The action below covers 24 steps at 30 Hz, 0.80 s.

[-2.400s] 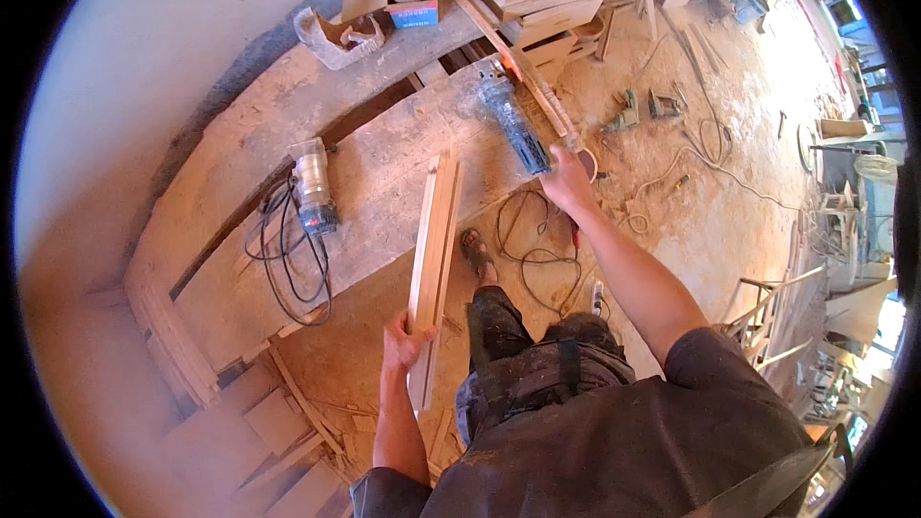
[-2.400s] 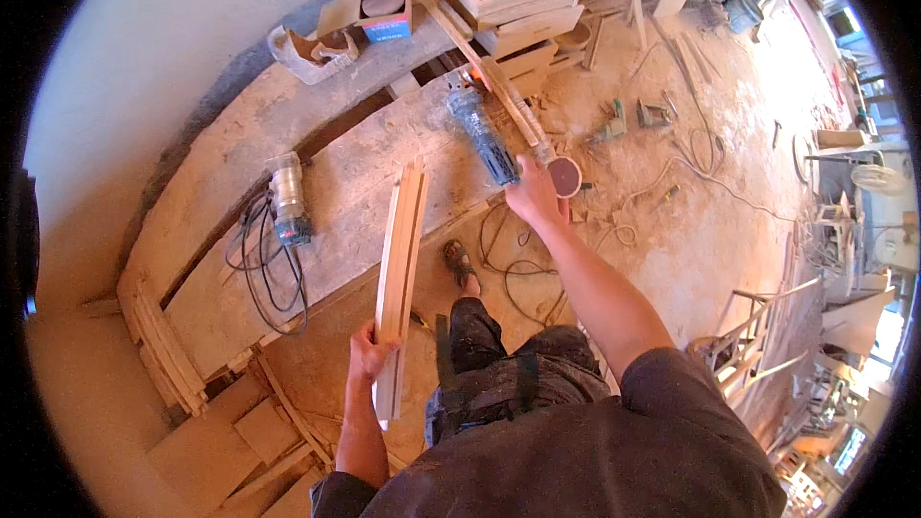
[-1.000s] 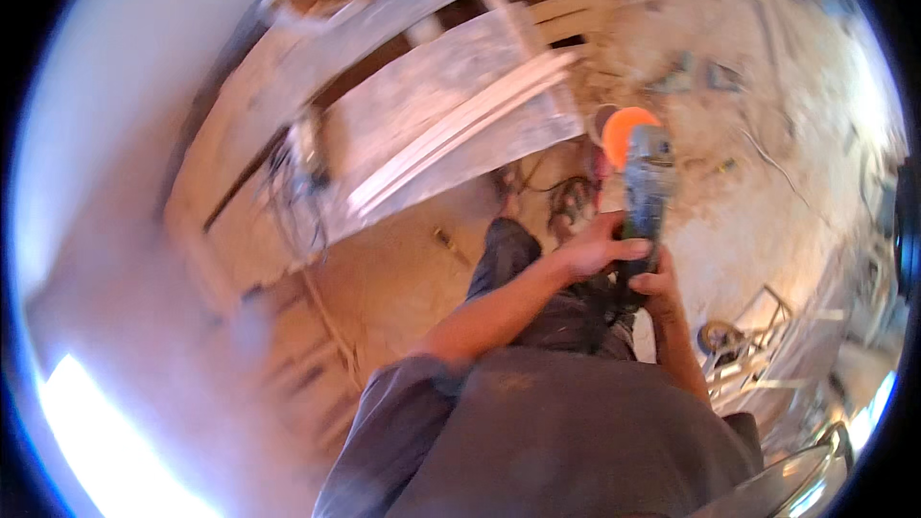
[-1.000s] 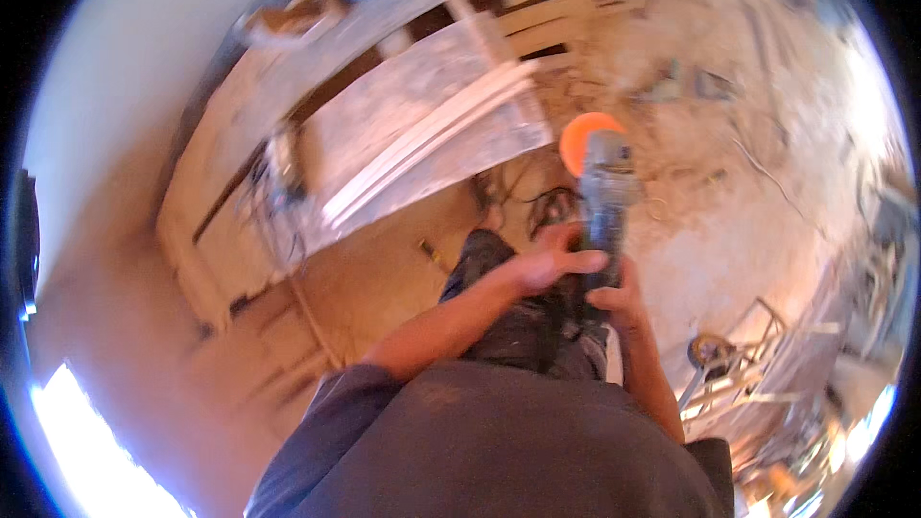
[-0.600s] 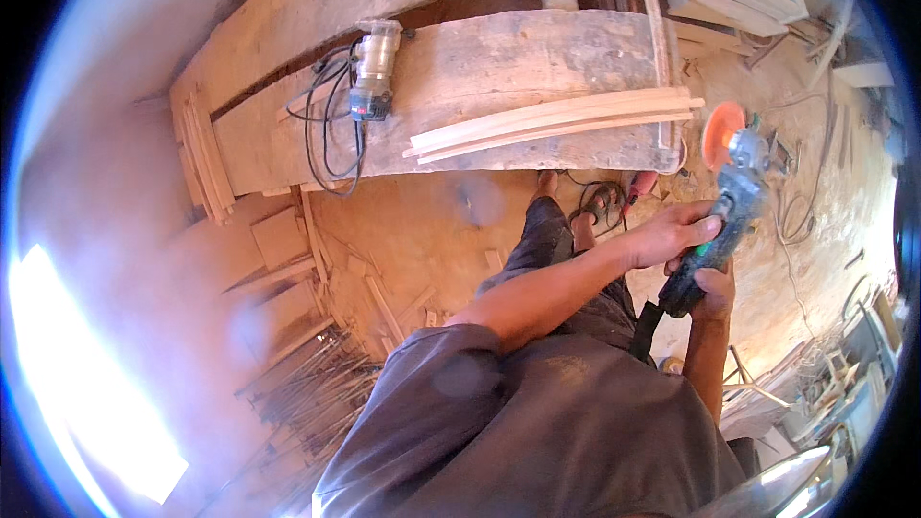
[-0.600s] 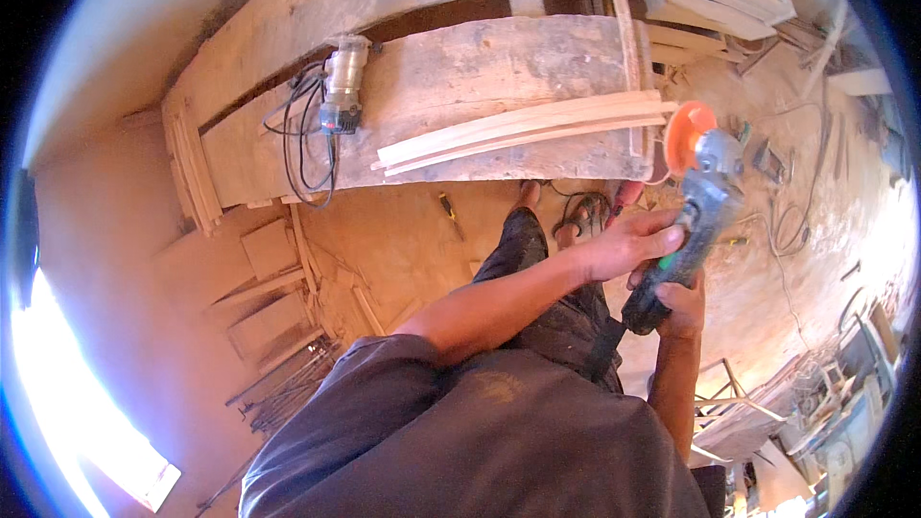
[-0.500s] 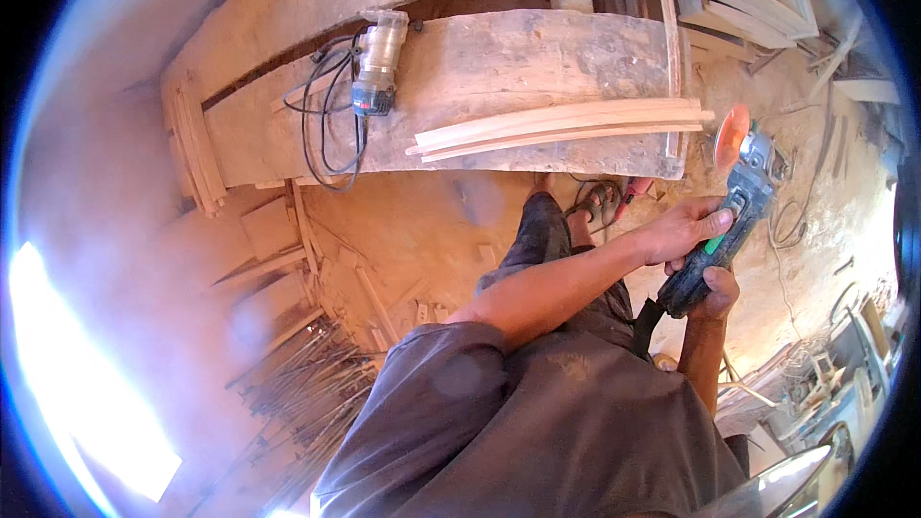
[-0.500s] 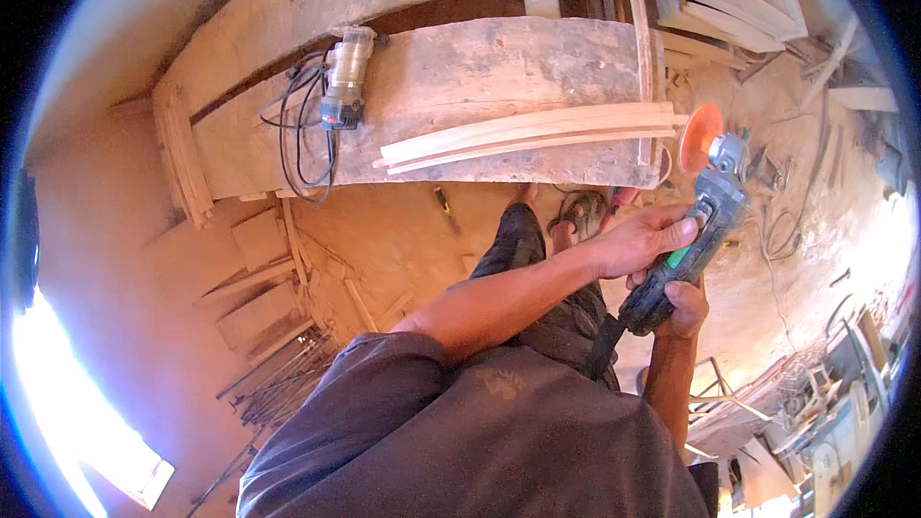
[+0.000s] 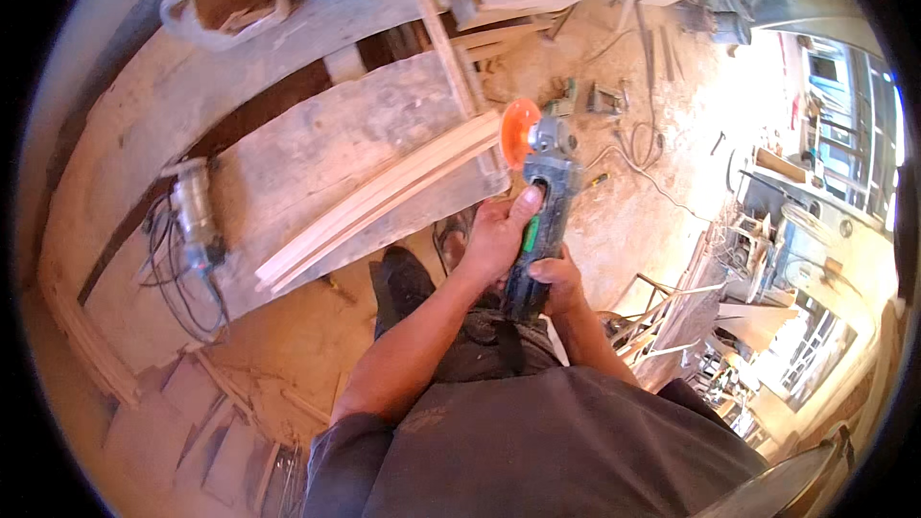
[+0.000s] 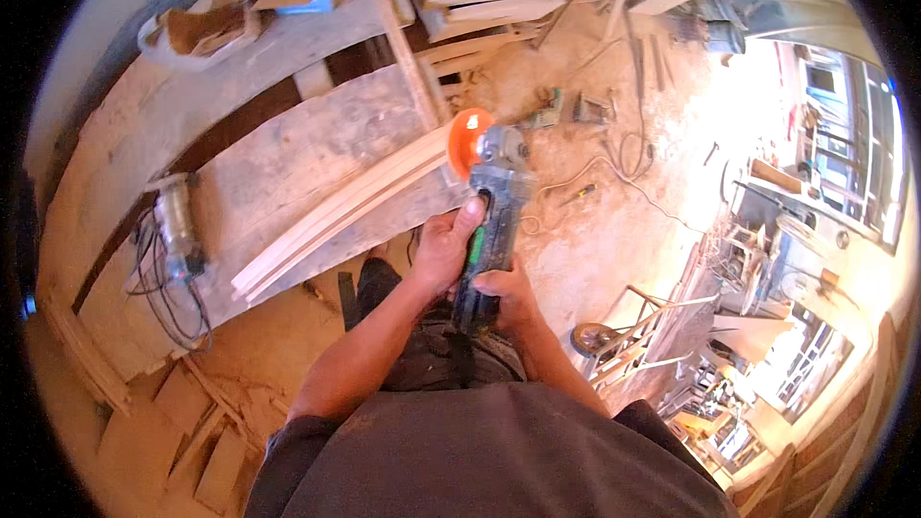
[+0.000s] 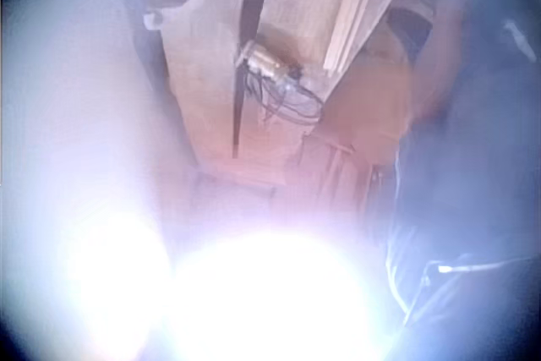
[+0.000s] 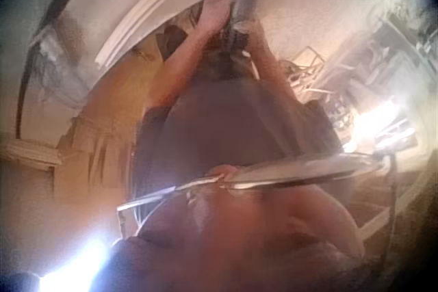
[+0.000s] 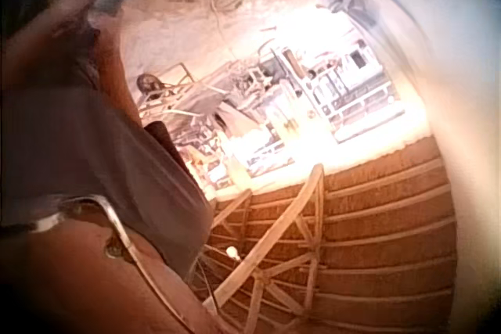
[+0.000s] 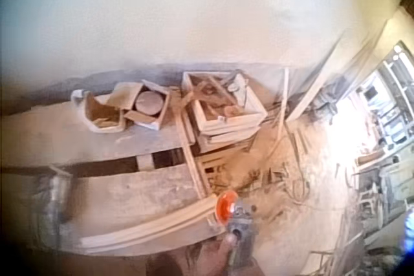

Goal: The person uses an angle grinder to sand the surface of a wooden plank, then carries the plank to a larger wooden assembly and uses a hammer to drive it into position.

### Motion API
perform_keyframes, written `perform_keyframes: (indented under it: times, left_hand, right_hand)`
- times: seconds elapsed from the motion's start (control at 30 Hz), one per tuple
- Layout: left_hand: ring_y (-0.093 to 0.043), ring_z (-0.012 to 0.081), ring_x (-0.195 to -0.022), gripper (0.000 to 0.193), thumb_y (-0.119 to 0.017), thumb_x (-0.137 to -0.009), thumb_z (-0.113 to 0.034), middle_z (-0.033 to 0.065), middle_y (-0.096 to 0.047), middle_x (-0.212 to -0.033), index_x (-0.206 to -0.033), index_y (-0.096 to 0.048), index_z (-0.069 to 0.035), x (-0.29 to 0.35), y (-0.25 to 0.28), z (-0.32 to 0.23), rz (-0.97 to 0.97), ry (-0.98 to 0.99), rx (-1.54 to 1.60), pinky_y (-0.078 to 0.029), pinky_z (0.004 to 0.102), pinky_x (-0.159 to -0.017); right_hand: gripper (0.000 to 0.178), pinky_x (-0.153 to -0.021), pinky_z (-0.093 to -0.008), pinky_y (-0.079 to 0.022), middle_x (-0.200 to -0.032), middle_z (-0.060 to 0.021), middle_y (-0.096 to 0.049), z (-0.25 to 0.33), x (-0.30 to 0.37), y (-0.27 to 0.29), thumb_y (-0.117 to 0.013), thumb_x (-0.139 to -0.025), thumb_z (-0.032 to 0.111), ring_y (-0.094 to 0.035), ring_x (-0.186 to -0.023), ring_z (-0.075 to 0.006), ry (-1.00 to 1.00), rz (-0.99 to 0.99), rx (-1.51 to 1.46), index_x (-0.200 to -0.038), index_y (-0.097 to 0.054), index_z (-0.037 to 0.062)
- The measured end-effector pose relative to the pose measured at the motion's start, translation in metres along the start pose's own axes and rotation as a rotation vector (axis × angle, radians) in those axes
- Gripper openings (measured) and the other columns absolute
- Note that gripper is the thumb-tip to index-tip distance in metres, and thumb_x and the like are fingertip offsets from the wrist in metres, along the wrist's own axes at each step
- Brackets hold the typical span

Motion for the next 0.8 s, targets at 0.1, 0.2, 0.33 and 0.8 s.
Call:
perform_keyframes:
  times: [0.1,0.2,0.33,0.8]
  left_hand:
    - [-0.057,0.0111,-0.068,0.061,-0.059,-0.099,-0.056,0.003,-0.066,-0.075,-0.087,-0.072,0.002,-0.007,-0.016,0.006,0.011,0.028,0.008,-0.048,0.0304,-0.064]
    - [-0.056,0.0107,-0.067,0.063,-0.059,-0.098,-0.057,0.0032,-0.065,-0.074,-0.087,-0.072,0.003,-0.008,-0.027,0.01,-0.008,0.085,-0.069,-0.048,0.0305,-0.063]
    - [-0.058,0.0127,-0.061,0.063,-0.054,-0.098,-0.062,0.0036,-0.065,-0.074,-0.092,-0.07,-0.002,-0.018,-0.045,0.048,-0.02,0.175,-0.113,-0.048,0.0307,-0.056]
    - [-0.069,0.0297,-0.097,0.089,-0.072,-0.082,-0.063,0.0224,-0.069,-0.106,-0.136,-0.047,0.004,0.018,-0.032,0.056,0.477,0.331,-0.156,-0.057,0.0386,-0.088]
  right_hand:
    - [0.053,-0.071,-0.0402,-0.061,-0.084,-0.0173,-0.07,0.006,0.001,0.009,-0.072,-0.064,0.02,-0.07,-0.072,-0.0296,0.027,-0.012,-0.02,-0.109,-0.062,-0.0059]
    - [0.053,-0.071,-0.0403,-0.061,-0.083,-0.0168,-0.07,0.007,0.006,0.024,-0.072,-0.064,0.021,-0.07,-0.072,-0.029,0.048,-0.049,-0.046,-0.109,-0.063,-0.0055]
    - [0.055,-0.071,-0.0405,-0.061,-0.085,-0.0162,-0.07,0.013,0.016,0.049,-0.072,-0.063,0.022,-0.07,-0.072,-0.0284,0.027,-0.064,-0.001,-0.11,-0.062,-0.0052]
    - [0.074,-0.064,-0.0417,-0.058,-0.093,-0.0221,-0.067,-0.05,0.03,0.03,-0.078,-0.069,0.014,-0.069,-0.074,-0.0304,0.164,0.264,-0.608,-0.134,-0.043,0.0021]
Point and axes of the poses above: each hand's wrist, its own x-axis away from the middle knuckle, its own y-axis out of the back of the hand, z = x × y, the point moved 6 cm from there along -x, towards the middle knuckle
